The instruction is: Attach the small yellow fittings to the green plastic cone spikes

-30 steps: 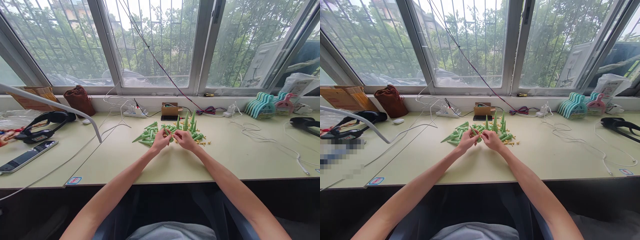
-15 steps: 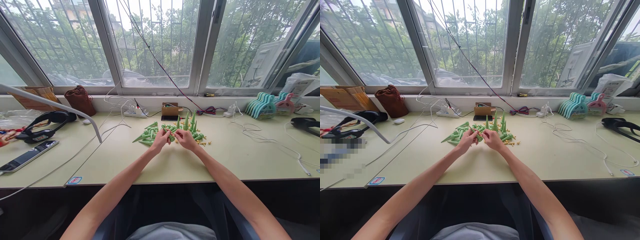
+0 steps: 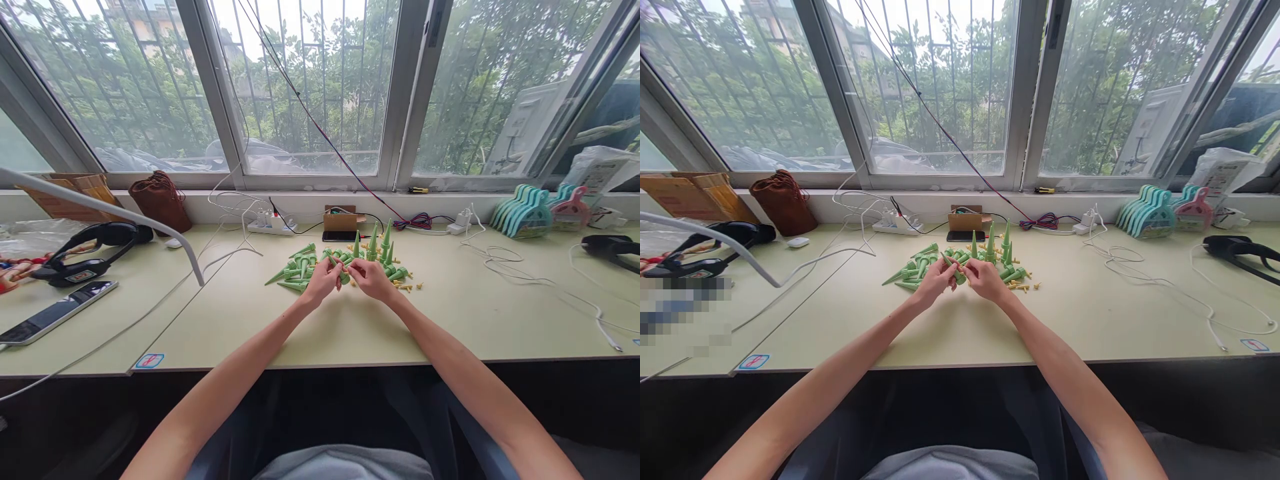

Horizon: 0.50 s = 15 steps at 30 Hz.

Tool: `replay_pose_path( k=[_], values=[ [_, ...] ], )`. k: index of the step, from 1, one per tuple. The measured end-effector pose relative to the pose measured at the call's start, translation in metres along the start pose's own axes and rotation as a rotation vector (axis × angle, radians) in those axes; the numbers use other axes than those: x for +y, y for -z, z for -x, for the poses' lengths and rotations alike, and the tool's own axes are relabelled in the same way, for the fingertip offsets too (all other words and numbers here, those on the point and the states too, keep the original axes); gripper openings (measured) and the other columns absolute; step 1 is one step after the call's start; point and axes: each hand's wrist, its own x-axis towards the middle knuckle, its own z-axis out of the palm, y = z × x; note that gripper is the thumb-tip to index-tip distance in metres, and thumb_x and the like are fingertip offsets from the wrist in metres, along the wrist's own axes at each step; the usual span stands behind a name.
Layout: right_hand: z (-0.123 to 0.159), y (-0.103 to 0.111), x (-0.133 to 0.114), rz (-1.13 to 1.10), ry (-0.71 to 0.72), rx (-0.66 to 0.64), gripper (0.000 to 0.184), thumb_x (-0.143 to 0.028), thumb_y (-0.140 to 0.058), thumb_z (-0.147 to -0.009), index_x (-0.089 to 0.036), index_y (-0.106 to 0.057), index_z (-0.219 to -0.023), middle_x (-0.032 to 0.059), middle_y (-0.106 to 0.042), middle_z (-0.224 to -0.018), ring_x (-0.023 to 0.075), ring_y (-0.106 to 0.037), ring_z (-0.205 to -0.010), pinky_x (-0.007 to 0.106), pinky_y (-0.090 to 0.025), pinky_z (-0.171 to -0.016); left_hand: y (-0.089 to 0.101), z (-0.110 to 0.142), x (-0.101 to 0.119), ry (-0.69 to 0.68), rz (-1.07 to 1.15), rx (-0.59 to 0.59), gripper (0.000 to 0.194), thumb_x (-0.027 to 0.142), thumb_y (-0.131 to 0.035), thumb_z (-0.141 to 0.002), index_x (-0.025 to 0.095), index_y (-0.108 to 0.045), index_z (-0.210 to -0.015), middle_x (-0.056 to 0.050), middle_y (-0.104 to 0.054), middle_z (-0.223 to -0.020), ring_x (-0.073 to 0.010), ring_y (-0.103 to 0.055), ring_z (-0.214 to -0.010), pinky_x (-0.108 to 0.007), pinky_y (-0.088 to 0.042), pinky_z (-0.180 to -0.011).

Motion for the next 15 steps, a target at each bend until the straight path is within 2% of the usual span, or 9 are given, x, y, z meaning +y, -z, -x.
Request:
replay_pose_path(
  k=[5,15],
  values=[
    [0.0000,-0.0004,0.0008,-0.008,-0.012,-0.019,0.026,-0.034,-0.047,-0.091,-0.018,-0.053,-0.071,-0.0013,-0.052,-0.060,0.0113,-0.041,-0.054,0.025,-0.031,-0.055,0.0015,-0.0025,-0.0077,-0.067,-0.057,-0.010,0.018,0.033,-0.057,-0.087,0.017,-0.049,-0.088,-0.002,-0.061,-0.078,-0.0062,-0.048,-0.046,-0.022,-0.043,-0.043],
    [-0.0018,-0.0008,0.0026,-0.038,-0.063,-0.027,0.027,-0.035,-0.046,-0.091,-0.019,-0.055,-0.071,-0.0012,-0.050,-0.058,0.0126,-0.043,-0.054,0.025,-0.033,-0.055,0.0016,0.0028,-0.0071,-0.221,-0.314,-0.007,0.015,0.034,-0.055,-0.087,0.019,-0.056,-0.086,0.002,-0.055,-0.066,-0.0084,-0.048,-0.049,-0.021,-0.040,-0.049]
  ],
)
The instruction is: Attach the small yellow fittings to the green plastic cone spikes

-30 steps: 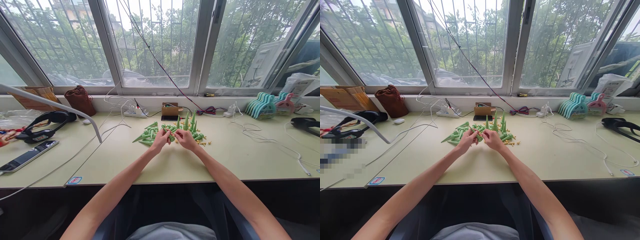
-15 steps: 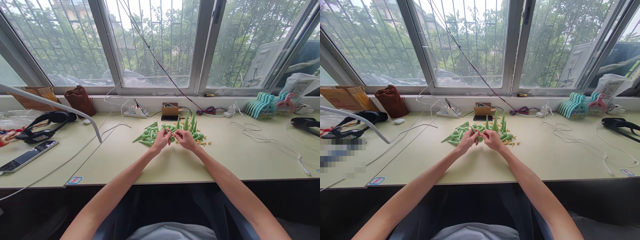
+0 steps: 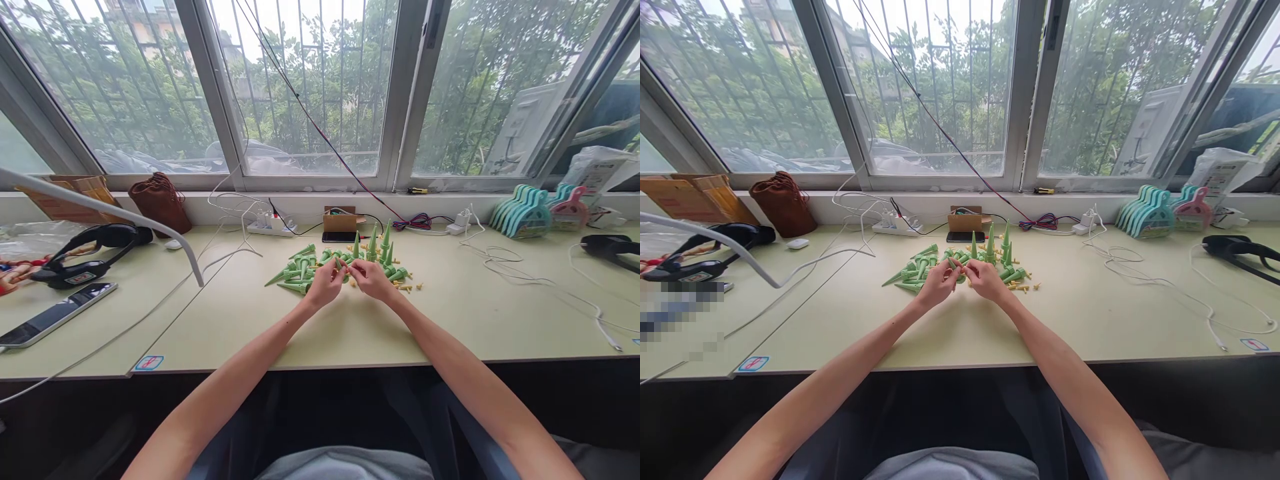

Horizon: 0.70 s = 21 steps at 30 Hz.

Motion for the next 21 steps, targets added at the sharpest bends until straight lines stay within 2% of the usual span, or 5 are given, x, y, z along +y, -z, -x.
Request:
replay_pose_path(
  k=[7,13,17,21],
  values=[
    [0.0001,0.0006,-0.0012,-0.018,-0.056,-0.002,0.027,-0.036,-0.045,-0.091,-0.020,-0.055,-0.073,-0.0018,-0.049,-0.050,0.0143,-0.046,-0.049,0.026,-0.034,-0.053,0.0007,0.0023,0.0071,-0.010,0.012,-0.008,0.010,0.028,-0.059,-0.082,0.019,-0.060,-0.087,-0.001,-0.060,-0.076,-0.0095,-0.051,-0.057,-0.021,-0.044,-0.054],
    [-0.0010,0.0001,-0.0002,-0.041,-0.091,0.054,0.027,-0.037,-0.045,-0.091,-0.021,-0.049,-0.070,-0.0023,-0.048,-0.049,0.0142,-0.045,-0.048,0.027,-0.035,-0.053,-0.0001,0.0015,0.0076,-0.024,0.049,0.000,0.012,0.020,-0.054,-0.081,0.019,-0.056,-0.093,-0.003,-0.061,-0.082,-0.0119,-0.059,-0.063,-0.023,-0.049,-0.056],
    [-0.0014,-0.0002,0.0011,-0.053,-0.094,0.092,0.029,-0.041,-0.045,-0.091,-0.022,-0.048,-0.070,-0.0018,-0.049,-0.049,0.0148,-0.046,-0.048,0.027,-0.035,-0.052,-0.0008,-0.0009,0.0082,0.032,0.120,0.053,0.011,0.028,-0.054,-0.084,0.019,-0.054,-0.089,-0.001,-0.059,-0.074,-0.0120,-0.059,-0.060,-0.023,-0.048,-0.052],
    [-0.0012,0.0008,0.0016,-0.059,-0.081,0.136,0.030,-0.044,-0.045,-0.092,-0.022,-0.048,-0.072,-0.0016,-0.049,-0.051,0.0146,-0.045,-0.048,0.027,-0.035,-0.051,0.0000,-0.0032,0.0082,0.071,0.061,0.148,0.020,0.038,-0.058,-0.085,0.019,-0.053,-0.086,0.002,-0.055,-0.068,-0.0073,-0.048,-0.047,-0.020,-0.038,-0.044]
  ],
)
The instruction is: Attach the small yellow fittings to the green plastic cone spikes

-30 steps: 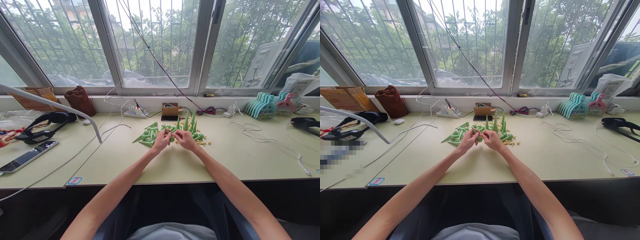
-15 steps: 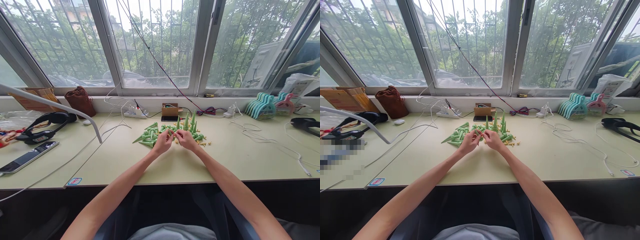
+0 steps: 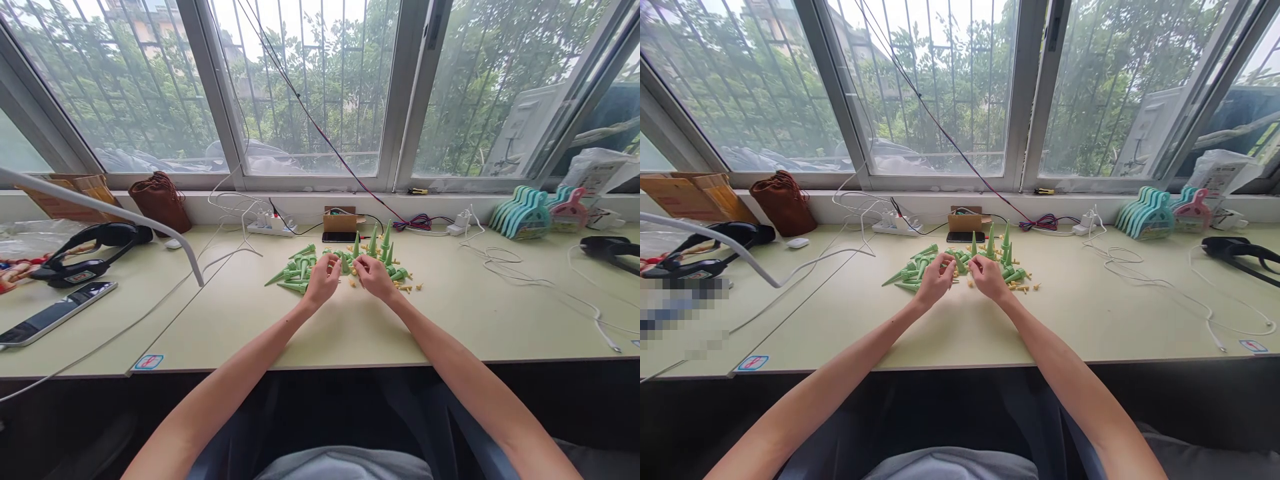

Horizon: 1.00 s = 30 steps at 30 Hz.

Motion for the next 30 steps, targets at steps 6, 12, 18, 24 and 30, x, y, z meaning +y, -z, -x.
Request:
replay_pose_path(
  k=[6,12,18,24,30],
  values=[
    [0.0009,0.0012,-0.0010,-0.025,0.036,0.004,0.031,-0.046,-0.045,-0.093,-0.021,-0.050,-0.075,-0.0027,-0.047,-0.054,0.0126,-0.042,-0.047,0.026,-0.035,-0.051,0.0004,-0.0015,-0.0021,0.322,0.243,-0.164,0.034,0.054,-0.054,-0.088,0.021,-0.044,-0.089,0.003,-0.054,-0.064,-0.0067,-0.040,-0.040,-0.022,-0.037,-0.039],
    [0.0015,0.0004,0.0001,-0.034,0.053,-0.023,0.031,-0.047,-0.045,-0.093,-0.021,-0.052,-0.078,-0.0022,-0.048,-0.058,0.0118,-0.041,-0.048,0.025,-0.033,-0.050,0.0013,-0.0019,0.0002,0.464,0.473,-0.263,0.038,0.054,-0.059,-0.085,0.020,-0.042,-0.085,0.000,-0.059,-0.068,-0.0062,-0.044,-0.043,-0.022,-0.041,-0.044],
    [0.0018,0.0012,0.0004,-0.043,0.048,-0.026,0.031,-0.047,-0.045,-0.092,-0.021,-0.051,-0.076,-0.0020,-0.047,-0.057,0.0123,-0.042,-0.049,0.026,-0.034,-0.051,0.0025,0.0001,0.0046,0.441,0.474,-0.257,0.038,0.051,-0.066,-0.082,0.019,-0.046,-0.089,0.000,-0.059,-0.068,-0.0064,-0.046,-0.046,-0.022,-0.042,-0.045],
    [0.0022,0.0019,-0.0017,-0.058,0.028,-0.035,0.031,-0.046,-0.046,-0.092,-0.021,-0.050,-0.076,-0.0032,-0.045,-0.054,0.0118,-0.040,-0.047,0.025,-0.033,-0.048,0.0038,0.0008,0.0027,0.331,0.381,-0.244,0.040,0.051,-0.068,-0.080,0.018,-0.047,-0.091,0.000,-0.059,-0.071,-0.0061,-0.047,-0.046,-0.022,-0.042,-0.045],
    [0.0022,0.0016,-0.0011,-0.070,0.029,-0.034,0.030,-0.046,-0.046,-0.092,-0.021,-0.050,-0.075,-0.0036,-0.044,-0.054,0.0117,-0.039,-0.046,0.025,-0.031,-0.048,0.0037,0.0026,0.0031,0.224,0.230,-0.237,0.038,0.048,-0.064,-0.083,0.020,-0.043,-0.099,0.004,-0.054,-0.070,-0.0063,-0.048,-0.044,-0.022,-0.042,-0.043]
  ],
)
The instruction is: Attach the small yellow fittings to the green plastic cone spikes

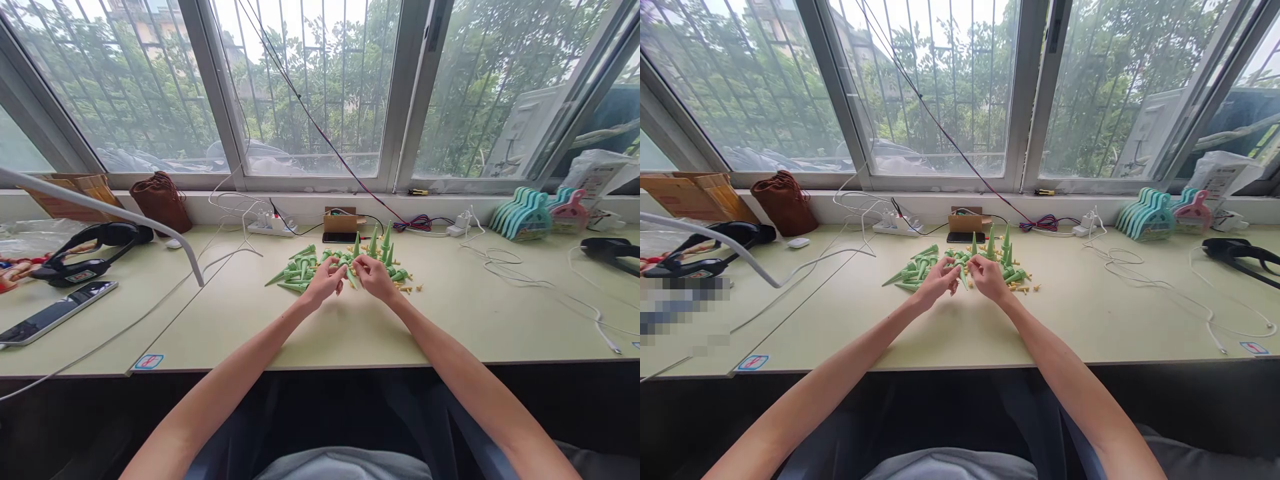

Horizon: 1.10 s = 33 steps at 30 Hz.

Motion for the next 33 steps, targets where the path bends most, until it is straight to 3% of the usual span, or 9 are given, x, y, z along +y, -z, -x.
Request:
replay_pose_path(
  k=[5,11,17,23,29,33],
  values=[
    [0.000,0.000,-0.001,0.009,-0.007,0.006,0.030,-0.045,-0.047,-0.092,-0.021,-0.049,-0.074,-0.0038,-0.044,-0.052,0.0119,-0.039,-0.046,0.025,-0.031,-0.048,0.000,-0.001,-0.005,-0.108,-0.143,-0.009,0.035,0.047,-0.060,-0.085,0.021,-0.043,-0.102,0.005,-0.049,-0.073,-0.0076,-0.052,-0.046,-0.021,-0.040,-0.041],
    [-0.001,-0.001,0.000,0.021,-0.004,0.013,0.030,-0.044,-0.047,-0.091,-0.021,-0.048,-0.072,-0.0039,-0.043,-0.050,0.0119,-0.039,-0.045,0.025,-0.030,-0.048,0.002,-0.002,-0.011,-0.225,-0.315,0.014,0.026,0.037,-0.056,-0.087,0.020,-0.047,-0.105,-0.001,-0.058,-0.087,-0.0074,-0.054,-0.048,-0.022,-0.042,-0.045],
    [-0.001,-0.001,0.001,0.016,-0.017,0.008,0.029,-0.042,-0.046,-0.091,-0.022,-0.047,-0.070,-0.0043,-0.042,-0.047,0.0126,-0.040,-0.044,0.026,-0.031,-0.049,0.001,0.001,-0.008,-0.338,-0.485,0.050,0.021,0.028,-0.052,-0.088,0.020,-0.051,-0.108,0.001,-0.057,-0.075,-0.0088,-0.049,-0.050,-0.022,-0.043,-0.051],
    [-0.002,0.000,-0.004,0.026,-0.046,0.007,0.030,-0.042,-0.045,-0.091,-0.022,-0.047,-0.068,-0.0039,-0.043,-0.046,0.0131,-0.041,-0.044,0.026,-0.033,-0.050,0.000,0.001,-0.009,-0.452,-0.552,0.064,0.019,0.022,-0.050,-0.088,0.021,-0.052,-0.107,-0.003,-0.061,-0.092,-0.0077,-0.049,-0.055,-0.022,-0.044,-0.056],
    [-0.001,0.000,-0.006,0.032,-0.048,0.004,0.031,-0.042,-0.044,-0.091,-0.022,-0.046,-0.067,-0.0034,-0.044,-0.046,0.0131,-0.041,-0.045,0.026,-0.034,-0.050,0.000,0.001,-0.012,-0.484,-0.546,0.073,0.026,0.020,-0.051,-0.088,0.024,-0.047,-0.113,-0.004,-0.060,-0.099,-0.0062,-0.051,-0.056,-0.020,-0.044,-0.056],
    [-0.001,0.000,-0.007,0.029,-0.046,0.013,0.030,-0.043,-0.045,-0.091,-0.022,-0.047,-0.069,-0.0035,-0.044,-0.048,0.0128,-0.041,-0.045,0.026,-0.034,-0.050,-0.003,0.002,-0.009,-0.421,-0.480,0.096,0.036,0.031,-0.057,-0.088,0.024,-0.042,-0.120,-0.005,-0.056,-0.105,-0.0052,-0.054,-0.056,-0.021,-0.046,-0.055]
  ],
)
